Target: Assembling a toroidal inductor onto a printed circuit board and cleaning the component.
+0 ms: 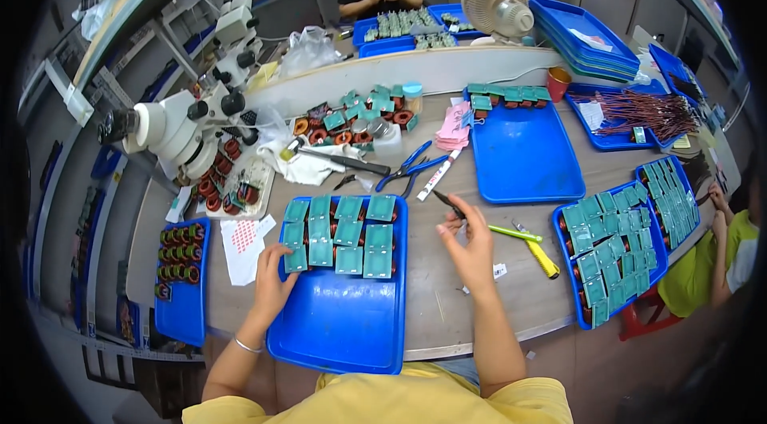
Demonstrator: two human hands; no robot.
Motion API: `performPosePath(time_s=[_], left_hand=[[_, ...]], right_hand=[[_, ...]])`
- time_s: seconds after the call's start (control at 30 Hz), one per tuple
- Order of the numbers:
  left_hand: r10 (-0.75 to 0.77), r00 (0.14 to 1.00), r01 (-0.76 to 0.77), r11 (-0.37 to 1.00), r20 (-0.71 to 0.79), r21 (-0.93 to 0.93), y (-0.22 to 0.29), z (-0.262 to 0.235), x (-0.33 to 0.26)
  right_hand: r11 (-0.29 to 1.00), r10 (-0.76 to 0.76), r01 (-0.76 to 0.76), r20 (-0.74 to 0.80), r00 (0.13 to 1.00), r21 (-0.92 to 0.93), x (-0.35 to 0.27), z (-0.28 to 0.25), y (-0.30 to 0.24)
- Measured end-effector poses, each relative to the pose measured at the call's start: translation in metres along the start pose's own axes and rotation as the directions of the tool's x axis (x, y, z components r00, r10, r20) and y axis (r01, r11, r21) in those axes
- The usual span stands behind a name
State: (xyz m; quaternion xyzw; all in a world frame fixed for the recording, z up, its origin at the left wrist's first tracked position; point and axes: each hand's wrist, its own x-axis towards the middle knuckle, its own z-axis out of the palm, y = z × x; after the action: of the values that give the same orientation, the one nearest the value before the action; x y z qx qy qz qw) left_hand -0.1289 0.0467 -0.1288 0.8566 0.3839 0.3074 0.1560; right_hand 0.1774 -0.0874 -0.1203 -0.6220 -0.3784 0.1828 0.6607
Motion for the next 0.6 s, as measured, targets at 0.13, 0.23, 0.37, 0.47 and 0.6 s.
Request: performPosePath(time_s=[0.13,0.23,0.37,0.47,0.6], left_hand=[[0.038,0.999,-0.037,0.998,-0.024,0.059,0.001,0.002,-0.002],[-0.102,0.993,0.100,0.995,-0.059,-0.024,-0.002,0.004,-0.004],[-0.189,0.981,0.176,0.964,-0.049,-0.197,-0.004,-0.003,-0.016],[-0.293,0.956,0.265,0.860,0.003,-0.436,-0.011,-0.024,-0.032],[-0.445,0.836,0.449,0.220,0.320,-0.866,0.038,-0.062,-0.009]], right_hand=[[0.999,-0.023,0.024,0.033,0.999,-0.031,-0.002,0.001,-0.006],[0.999,-0.032,0.033,0.051,0.998,-0.027,0.001,0.004,-0.007],[0.999,-0.041,0.041,0.061,0.997,-0.002,0.002,0.003,-0.004],[0.999,-0.038,0.039,0.063,0.997,-0.008,-0.003,0.005,-0.009],[0.996,-0.081,0.073,0.165,0.983,0.054,-0.003,0.014,-0.017]])
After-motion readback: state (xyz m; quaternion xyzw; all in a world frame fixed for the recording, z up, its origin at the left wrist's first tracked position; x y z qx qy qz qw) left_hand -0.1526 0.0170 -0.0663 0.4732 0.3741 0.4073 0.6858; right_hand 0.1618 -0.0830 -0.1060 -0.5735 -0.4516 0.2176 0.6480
